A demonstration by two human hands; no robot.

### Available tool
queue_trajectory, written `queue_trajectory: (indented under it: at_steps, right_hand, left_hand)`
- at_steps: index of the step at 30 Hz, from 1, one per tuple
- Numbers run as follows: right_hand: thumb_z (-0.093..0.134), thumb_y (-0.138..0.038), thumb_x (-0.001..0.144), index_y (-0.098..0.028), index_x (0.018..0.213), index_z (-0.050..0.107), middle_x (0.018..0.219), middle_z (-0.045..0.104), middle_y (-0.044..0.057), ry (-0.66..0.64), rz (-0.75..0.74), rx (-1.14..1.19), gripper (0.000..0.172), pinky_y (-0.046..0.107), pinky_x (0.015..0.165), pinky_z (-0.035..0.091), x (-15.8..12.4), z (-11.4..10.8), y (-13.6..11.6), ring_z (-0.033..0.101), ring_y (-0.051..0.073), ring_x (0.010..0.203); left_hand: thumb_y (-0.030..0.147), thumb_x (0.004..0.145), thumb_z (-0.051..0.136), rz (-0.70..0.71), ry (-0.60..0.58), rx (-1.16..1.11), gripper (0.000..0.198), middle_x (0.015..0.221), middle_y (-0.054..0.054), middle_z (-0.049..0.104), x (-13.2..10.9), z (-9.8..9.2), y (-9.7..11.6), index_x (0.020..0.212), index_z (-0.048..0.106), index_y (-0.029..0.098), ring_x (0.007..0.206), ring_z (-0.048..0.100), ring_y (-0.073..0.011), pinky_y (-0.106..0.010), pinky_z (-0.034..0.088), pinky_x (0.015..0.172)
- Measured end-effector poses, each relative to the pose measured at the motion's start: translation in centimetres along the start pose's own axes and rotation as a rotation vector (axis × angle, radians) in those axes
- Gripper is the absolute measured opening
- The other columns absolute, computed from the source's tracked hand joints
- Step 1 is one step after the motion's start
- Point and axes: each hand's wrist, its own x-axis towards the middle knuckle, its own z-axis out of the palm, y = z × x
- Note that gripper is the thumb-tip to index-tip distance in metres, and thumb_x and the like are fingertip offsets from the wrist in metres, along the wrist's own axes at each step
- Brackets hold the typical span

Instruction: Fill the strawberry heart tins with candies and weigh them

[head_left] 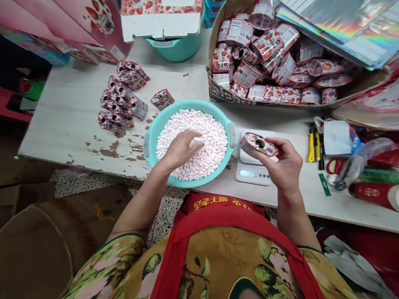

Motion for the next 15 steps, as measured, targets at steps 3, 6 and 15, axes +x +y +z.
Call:
queue_trajectory:
  at_steps: [3,6,15]
  right_hand:
    - [0.090,-0.043,0.068,-0.021,0.109,0.071,0.104,0.075,0.005,0.063,0.136,-0.035,0.051,0.042,0.089,0.060,0.5,-1.5,4.4,0.071,0.020,0.089]
    - [0.089,-0.046,0.067,-0.019,0.109,0.071,0.107,0.075,0.006,0.032,0.201,-0.003,0.053,0.045,0.095,0.059,0.8,-1.8,7.0,0.072,0.021,0.095]
    - [0.081,-0.046,0.080,-0.023,0.112,0.066,0.111,0.073,0.007,0.250,0.130,0.010,0.042,0.047,0.104,0.059,-1.3,-6.3,7.8,0.073,0.021,0.102]
  left_hand:
    - [0.037,0.076,0.082,-0.007,-0.193,0.230,0.022,0.098,-0.008,0.073,0.1,0.3,-2.1,0.092,0.078,0.023,0.099,0.064,-0.0282,-0.039,0.049,0.093]
    - [0.031,0.078,0.077,-0.035,-0.199,0.275,0.011,0.092,-0.007,0.074,0.5,0.8,-2.2,0.085,0.078,0.024,0.087,0.063,-0.0259,-0.035,0.047,0.081]
    - [0.020,0.074,0.082,-0.364,0.130,-0.693,0.011,0.072,-0.003,0.066,0.1,-1.4,-2.5,0.079,0.073,0.017,0.055,0.050,-0.0077,-0.018,0.034,0.045]
